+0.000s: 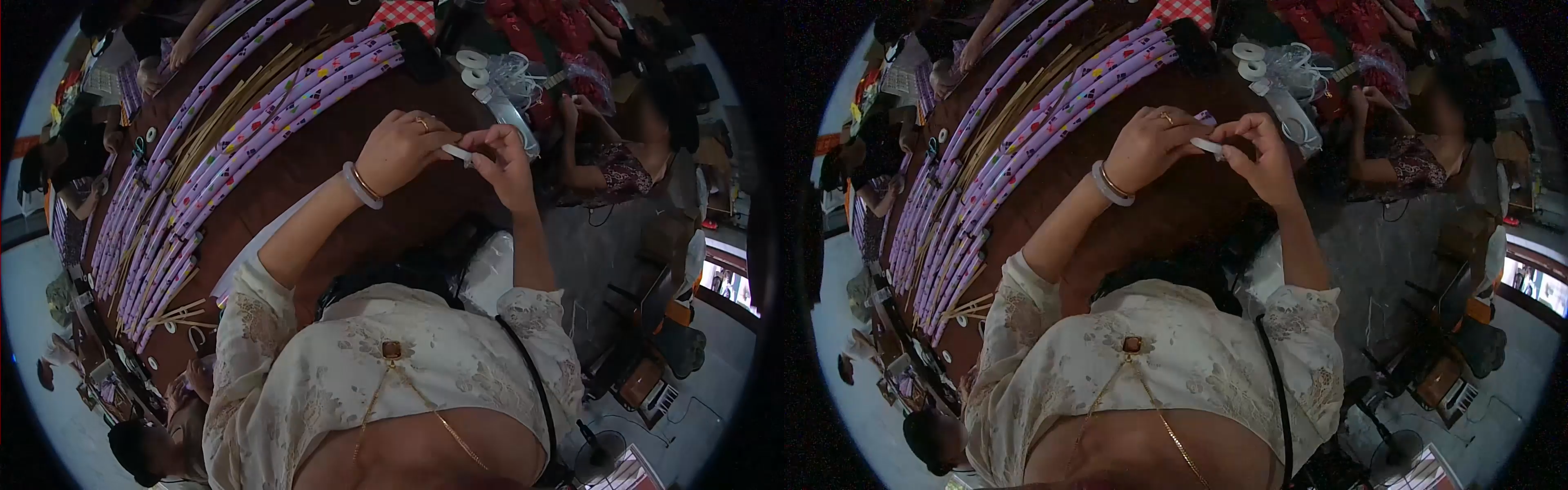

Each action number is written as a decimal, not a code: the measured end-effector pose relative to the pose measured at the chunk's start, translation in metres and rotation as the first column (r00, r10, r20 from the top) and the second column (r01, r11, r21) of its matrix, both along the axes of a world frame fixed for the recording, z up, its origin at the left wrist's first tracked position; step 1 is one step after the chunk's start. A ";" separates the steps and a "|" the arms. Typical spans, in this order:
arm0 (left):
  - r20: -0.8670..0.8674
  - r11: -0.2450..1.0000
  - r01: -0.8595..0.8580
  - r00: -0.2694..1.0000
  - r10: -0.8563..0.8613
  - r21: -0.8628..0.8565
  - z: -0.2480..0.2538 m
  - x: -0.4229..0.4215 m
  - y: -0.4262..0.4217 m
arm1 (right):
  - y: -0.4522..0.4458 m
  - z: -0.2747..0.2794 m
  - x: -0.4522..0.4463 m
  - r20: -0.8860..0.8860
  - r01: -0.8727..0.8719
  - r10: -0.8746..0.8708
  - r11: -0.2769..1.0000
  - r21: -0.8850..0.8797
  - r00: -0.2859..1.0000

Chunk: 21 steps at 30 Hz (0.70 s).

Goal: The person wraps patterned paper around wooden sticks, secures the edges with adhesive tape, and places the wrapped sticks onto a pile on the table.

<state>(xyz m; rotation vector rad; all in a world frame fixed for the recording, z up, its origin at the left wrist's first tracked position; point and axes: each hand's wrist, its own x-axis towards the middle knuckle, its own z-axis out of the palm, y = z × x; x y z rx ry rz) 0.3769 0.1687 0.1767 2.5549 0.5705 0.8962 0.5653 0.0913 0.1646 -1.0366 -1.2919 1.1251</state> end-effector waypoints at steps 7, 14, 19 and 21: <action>0.367 0.515 0.132 0.847 0.386 -0.847 0.033 -0.042 -0.019 | -0.009 0.024 -0.018 -0.118 0.161 -0.139 0.965 0.206 0.983; 0.774 0.185 0.803 0.442 0.454 -0.567 0.065 -0.076 -0.026 | 0.003 0.045 -0.066 -0.322 0.026 0.110 0.920 0.390 0.940; 0.700 0.128 0.805 0.410 0.585 -0.579 0.064 -0.089 -0.048 | 0.003 0.041 -0.082 -0.465 -0.052 0.265 0.905 0.422 0.845; 0.655 0.130 0.767 0.432 0.620 -0.628 0.064 -0.089 -0.060 | 0.004 0.033 -0.083 -0.603 -0.071 0.209 0.967 0.244 0.770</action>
